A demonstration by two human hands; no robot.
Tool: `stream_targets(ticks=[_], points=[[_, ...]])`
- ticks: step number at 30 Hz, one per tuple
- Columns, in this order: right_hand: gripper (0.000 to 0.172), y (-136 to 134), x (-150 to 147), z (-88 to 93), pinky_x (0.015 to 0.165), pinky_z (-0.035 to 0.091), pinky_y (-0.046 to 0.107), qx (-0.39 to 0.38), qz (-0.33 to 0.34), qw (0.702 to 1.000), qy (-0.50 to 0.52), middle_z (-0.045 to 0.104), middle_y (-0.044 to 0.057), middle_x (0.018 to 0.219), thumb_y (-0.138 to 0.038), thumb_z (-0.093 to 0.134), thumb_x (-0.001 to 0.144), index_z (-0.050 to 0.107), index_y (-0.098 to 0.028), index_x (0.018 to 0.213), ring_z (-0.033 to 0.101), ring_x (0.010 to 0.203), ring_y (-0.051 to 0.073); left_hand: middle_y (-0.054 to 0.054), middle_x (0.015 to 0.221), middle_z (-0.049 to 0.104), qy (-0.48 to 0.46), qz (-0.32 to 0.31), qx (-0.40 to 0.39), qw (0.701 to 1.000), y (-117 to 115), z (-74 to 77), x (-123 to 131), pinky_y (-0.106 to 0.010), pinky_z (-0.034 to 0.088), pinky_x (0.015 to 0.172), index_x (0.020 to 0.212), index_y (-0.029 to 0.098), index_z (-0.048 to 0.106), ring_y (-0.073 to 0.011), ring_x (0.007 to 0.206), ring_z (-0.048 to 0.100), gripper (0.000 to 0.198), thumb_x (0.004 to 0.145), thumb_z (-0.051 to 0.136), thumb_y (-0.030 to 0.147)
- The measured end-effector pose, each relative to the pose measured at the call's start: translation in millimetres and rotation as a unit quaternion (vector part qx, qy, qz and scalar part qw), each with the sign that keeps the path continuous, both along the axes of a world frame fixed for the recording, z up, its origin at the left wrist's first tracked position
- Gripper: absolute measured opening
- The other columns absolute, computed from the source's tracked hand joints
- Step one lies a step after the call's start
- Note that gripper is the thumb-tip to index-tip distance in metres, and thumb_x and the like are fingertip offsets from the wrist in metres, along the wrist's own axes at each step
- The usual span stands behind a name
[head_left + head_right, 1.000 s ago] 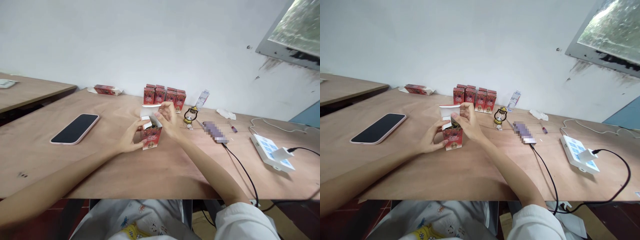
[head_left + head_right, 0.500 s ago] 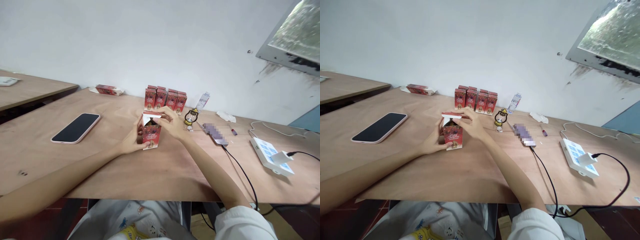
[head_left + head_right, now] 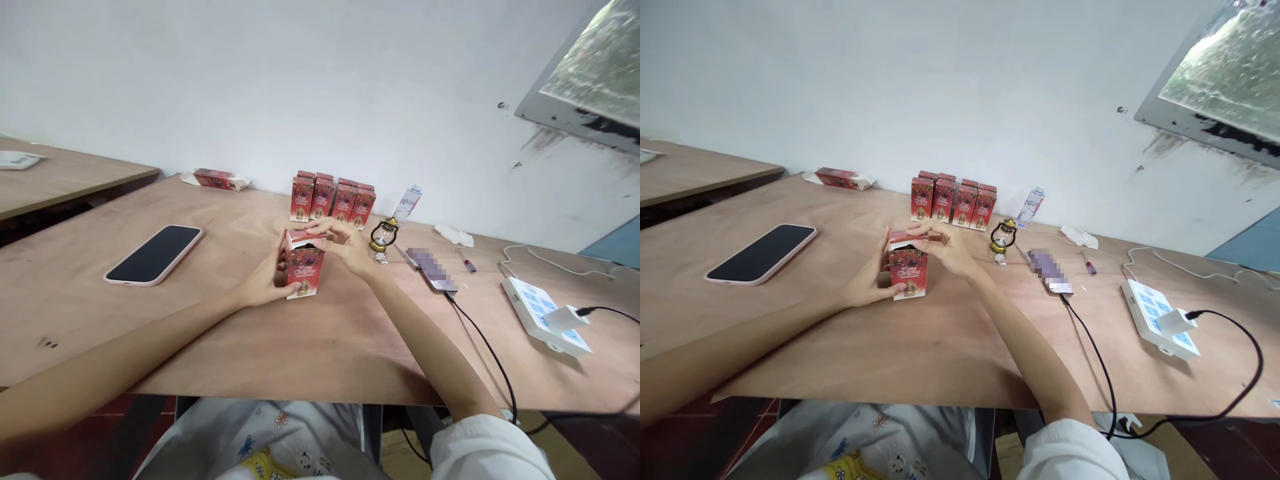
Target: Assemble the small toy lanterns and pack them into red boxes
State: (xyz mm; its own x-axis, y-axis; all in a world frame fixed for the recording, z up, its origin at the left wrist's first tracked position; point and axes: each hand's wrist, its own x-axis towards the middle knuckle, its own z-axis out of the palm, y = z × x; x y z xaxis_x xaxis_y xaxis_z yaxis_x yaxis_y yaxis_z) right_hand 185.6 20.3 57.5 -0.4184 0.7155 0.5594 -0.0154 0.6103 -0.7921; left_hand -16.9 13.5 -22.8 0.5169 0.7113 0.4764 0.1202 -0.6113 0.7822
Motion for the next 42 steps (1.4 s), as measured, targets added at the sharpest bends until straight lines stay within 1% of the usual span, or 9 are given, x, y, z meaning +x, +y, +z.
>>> stream_targets(ticks=[4, 8, 14, 22, 29, 32, 35, 39, 42], points=[[0.021, -3.4, 3.8, 0.6, 0.099, 0.045, 0.040, 0.058, -0.009, 0.997, -0.047, 0.065, 0.005, 0.112, -0.043, 0.065, 0.083, 0.067, -0.023, 0.083, 0.058, 0.113, 0.019, -0.016, 0.153, 0.025, 0.009, 0.007, 0.026, 1.000, 0.7, -1.6, -1.4, -0.051, 0.051, 0.092, 0.147, 0.034, -0.018, -0.0325, 0.120, 0.054, 0.108, 0.080, 0.066, 0.033], [0.025, -5.7, 4.0, 1.6, 0.103, 0.042, 0.042, 0.097, -0.025, 0.993, -0.066, 0.061, 0.007, 0.121, -0.046, 0.066, 0.081, 0.065, -0.021, 0.080, 0.057, 0.117, 0.021, -0.016, 0.154, 0.022, 0.018, 0.005, 0.028, 0.999, -1.0, -1.5, -1.7, -0.053, 0.050, 0.095, 0.147, 0.034, -0.020, -0.0346, 0.124, 0.049, 0.108, 0.081, 0.065, 0.033], [0.027, -5.8, 1.0, 6.0, 0.100, 0.044, 0.041, 0.149, -0.054, 0.982, -0.101, 0.066, 0.007, 0.112, -0.049, 0.062, 0.084, 0.063, -0.022, 0.078, 0.060, 0.111, 0.020, -0.016, 0.153, 0.024, -0.001, -0.004, -0.003, 1.000, -1.1, -0.8, -1.2, -0.049, 0.055, 0.087, 0.147, 0.037, -0.018, -0.0314, 0.114, 0.058, 0.115, 0.075, 0.072, 0.031], [0.024, -8.9, -2.8, 7.1, 0.092, 0.048, 0.037, 0.194, -0.118, 0.967, -0.118, 0.069, 0.006, 0.099, -0.041, 0.062, 0.085, 0.063, -0.020, 0.073, 0.064, 0.097, 0.018, -0.013, 0.152, 0.029, 0.009, 0.009, -0.001, 1.000, 4.5, -4.6, -3.4, -0.048, 0.056, 0.087, 0.145, 0.041, -0.021, -0.0317, 0.117, 0.056, 0.118, 0.074, 0.073, 0.032], [0.029, -11.3, -0.6, 6.8, 0.097, 0.044, 0.043, 0.247, -0.122, 0.945, -0.177, 0.066, 0.007, 0.112, -0.042, 0.054, 0.090, 0.062, -0.023, 0.070, 0.059, 0.105, 0.022, -0.016, 0.154, 0.023, 0.009, 0.013, 0.002, 1.000, 1.8, -3.4, -1.1, -0.054, 0.050, 0.096, 0.147, 0.037, -0.019, -0.0346, 0.126, 0.049, 0.116, 0.075, 0.072, 0.032], [0.020, -8.5, -2.2, -5.8, 0.107, 0.037, 0.049, 0.253, -0.138, 0.938, -0.193, 0.056, 0.008, 0.129, -0.041, 0.052, 0.090, 0.066, -0.026, 0.092, 0.049, 0.123, 0.024, -0.012, 0.153, 0.026, -0.015, 0.026, -0.039, 0.999, 3.7, 0.3, -0.1, -0.054, 0.050, 0.096, 0.146, 0.040, -0.017, -0.0329, 0.125, 0.049, 0.112, 0.077, 0.070, 0.035], [0.036, -0.3, -3.1, -34.0, 0.113, 0.028, 0.053, 0.238, -0.167, 0.932, -0.215, 0.036, 0.006, 0.148, -0.041, 0.050, 0.091, 0.054, -0.031, 0.126, 0.032, 0.139, 0.026, -0.013, 0.150, 0.029, -0.043, 0.068, -0.083, 0.993, 14.9, 3.4, -5.2, -0.051, 0.052, 0.094, 0.147, 0.039, -0.014, -0.0307, 0.120, 0.054, 0.111, 0.075, 0.070, 0.037], [0.047, 13.5, 1.2, -73.0, 0.110, 0.027, 0.061, 0.148, -0.193, 0.933, -0.266, 0.021, 0.008, 0.154, -0.043, 0.046, 0.092, 0.042, -0.033, 0.138, 0.031, 0.139, 0.031, -0.019, 0.142, 0.039, -0.068, 0.162, -0.103, 0.979, 38.9, 5.2, -22.0, -0.052, 0.048, 0.097, 0.149, 0.027, -0.015, -0.0306, 0.117, 0.055, 0.119, 0.071, 0.075, 0.036], [0.060, 19.3, 3.7, -84.9, 0.112, 0.024, 0.061, 0.102, -0.196, 0.943, -0.249, 0.023, 0.011, 0.153, -0.045, 0.050, 0.090, 0.031, -0.030, 0.144, 0.026, 0.141, 0.031, -0.019, 0.147, 0.034, -0.066, 0.173, -0.100, 0.978, 50.5, 4.2, -33.1, -0.052, 0.045, 0.101, 0.149, 0.026, -0.014, -0.0313, 0.122, 0.052, 0.120, 0.069, 0.076, 0.039]])
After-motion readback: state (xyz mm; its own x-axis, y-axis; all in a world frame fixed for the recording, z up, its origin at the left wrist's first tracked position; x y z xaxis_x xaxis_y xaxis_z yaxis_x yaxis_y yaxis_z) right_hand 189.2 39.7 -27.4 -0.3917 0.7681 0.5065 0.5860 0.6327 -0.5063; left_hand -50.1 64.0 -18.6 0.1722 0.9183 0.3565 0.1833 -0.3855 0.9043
